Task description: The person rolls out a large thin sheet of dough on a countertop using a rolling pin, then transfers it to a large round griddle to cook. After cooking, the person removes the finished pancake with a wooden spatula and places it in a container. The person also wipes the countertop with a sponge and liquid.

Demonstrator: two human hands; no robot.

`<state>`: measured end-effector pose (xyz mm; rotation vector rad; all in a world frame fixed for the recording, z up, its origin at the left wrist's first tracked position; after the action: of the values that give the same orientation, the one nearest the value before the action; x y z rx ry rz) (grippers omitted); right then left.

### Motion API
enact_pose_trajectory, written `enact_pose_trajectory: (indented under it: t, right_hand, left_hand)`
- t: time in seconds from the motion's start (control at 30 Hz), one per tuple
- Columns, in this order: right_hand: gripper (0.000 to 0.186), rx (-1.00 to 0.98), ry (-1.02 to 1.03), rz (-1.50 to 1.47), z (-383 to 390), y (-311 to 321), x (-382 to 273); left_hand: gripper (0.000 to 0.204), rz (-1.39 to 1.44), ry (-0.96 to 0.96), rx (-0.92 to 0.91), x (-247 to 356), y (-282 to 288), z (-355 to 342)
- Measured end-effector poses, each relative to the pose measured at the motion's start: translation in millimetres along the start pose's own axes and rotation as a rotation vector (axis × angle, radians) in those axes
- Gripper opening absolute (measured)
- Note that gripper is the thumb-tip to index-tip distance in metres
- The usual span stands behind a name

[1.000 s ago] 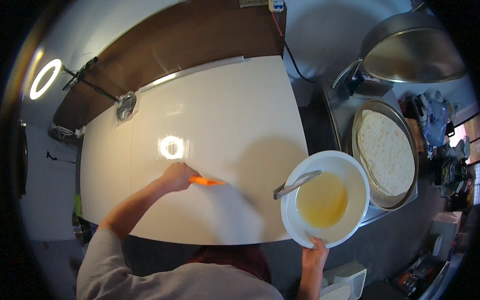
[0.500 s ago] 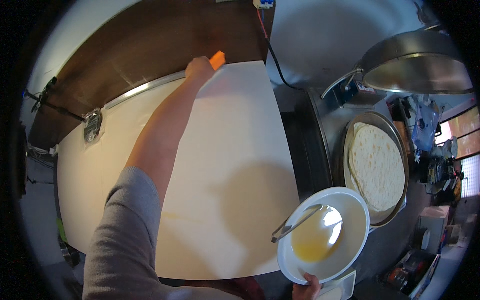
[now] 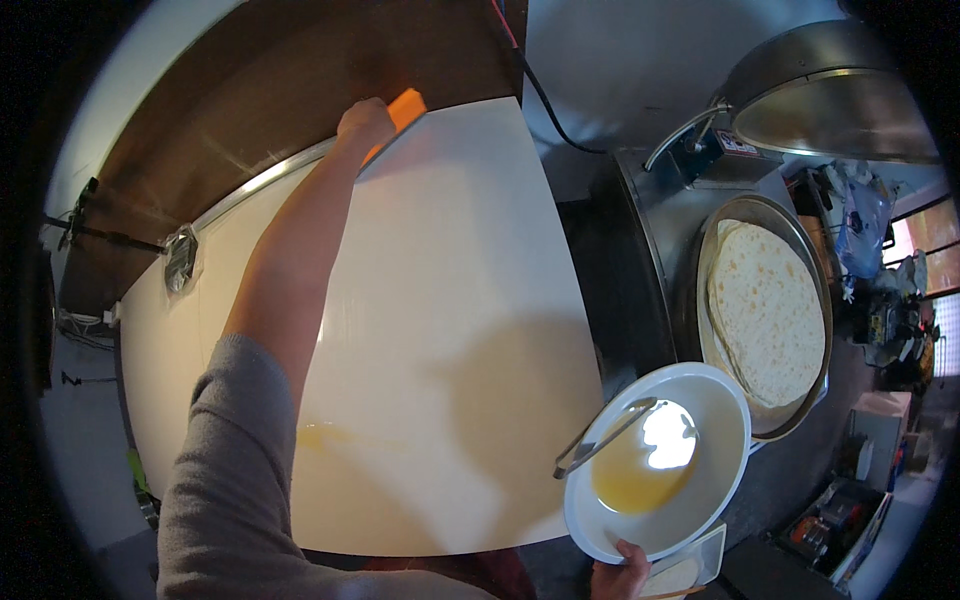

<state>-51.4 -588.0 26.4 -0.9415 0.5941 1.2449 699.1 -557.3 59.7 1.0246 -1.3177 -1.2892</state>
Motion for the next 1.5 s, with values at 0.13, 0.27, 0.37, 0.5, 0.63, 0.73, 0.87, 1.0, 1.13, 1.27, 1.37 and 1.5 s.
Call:
enact_pose_trajectory:
  t: [0.13,0.27,0.37,0.5,0.63,0.73,0.87,1.0,1.13,1.27,1.37,1.5]
  right_hand:
    - [0.058,0.004,-0.008,0.003,-2,2,-3]
    - [0.049,-0.016,-0.050,-0.007,-7,4,-1]
    - [0.046,-0.116,-0.012,-0.084,-11,4,-3]
    - [0.055,-0.081,-0.094,-0.051,-20,27,-1]
    - [0.054,-0.119,-0.116,-0.077,-25,43,1]
    - [0.051,-0.099,-0.138,-0.069,-25,55,3]
    - [0.050,-0.150,-0.120,-0.072,-20,63,-1]
    - [0.052,-0.070,-0.124,-0.043,-14,72,-1]
    - [0.065,-0.066,-0.063,-0.079,-6,63,-5]
    - [0.069,0.024,-0.020,-0.061,4,60,-8]
    - [0.071,0.059,-0.019,-0.047,6,58,-7]
    - [0.071,0.116,0.044,-0.023,11,52,-10]
  left_hand:
    - [0.029,-0.079,-0.273,0.016,25,-13,5]
    - [0.027,-0.121,-0.547,-0.033,38,-24,45]
    - [0.023,-0.083,-0.658,-0.105,19,-29,111]
    - [0.019,-0.154,-0.757,-0.219,-24,-44,232]
    - [0.022,-0.234,-0.718,-0.407,-82,-42,364]
    - [0.025,-0.259,-0.769,-0.501,-110,-34,439]
    - [0.024,-0.061,-0.740,-0.477,-115,-28,443]
    - [0.029,0.076,-0.696,-0.128,-65,-14,291]
    - [0.035,0.084,-0.464,-0.104,2,-12,148]
    - [0.025,0.082,-0.371,0.033,62,-10,67]
    - [0.027,0.065,-0.326,0.069,94,-16,25]
    - [0.027,0.041,-0.325,0.105,127,-25,-11]
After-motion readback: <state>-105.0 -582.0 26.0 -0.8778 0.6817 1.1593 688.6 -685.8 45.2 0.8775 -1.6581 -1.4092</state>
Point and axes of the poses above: each hand's wrist, its own z-axis away from the middle knuckle, its own y-axis out of the back of the hand, x = y × z, the point moved 7 cm from there along -z, towards the middle knuckle, and after that the axes turned 10 degrees about y, right-handed, at the moved point
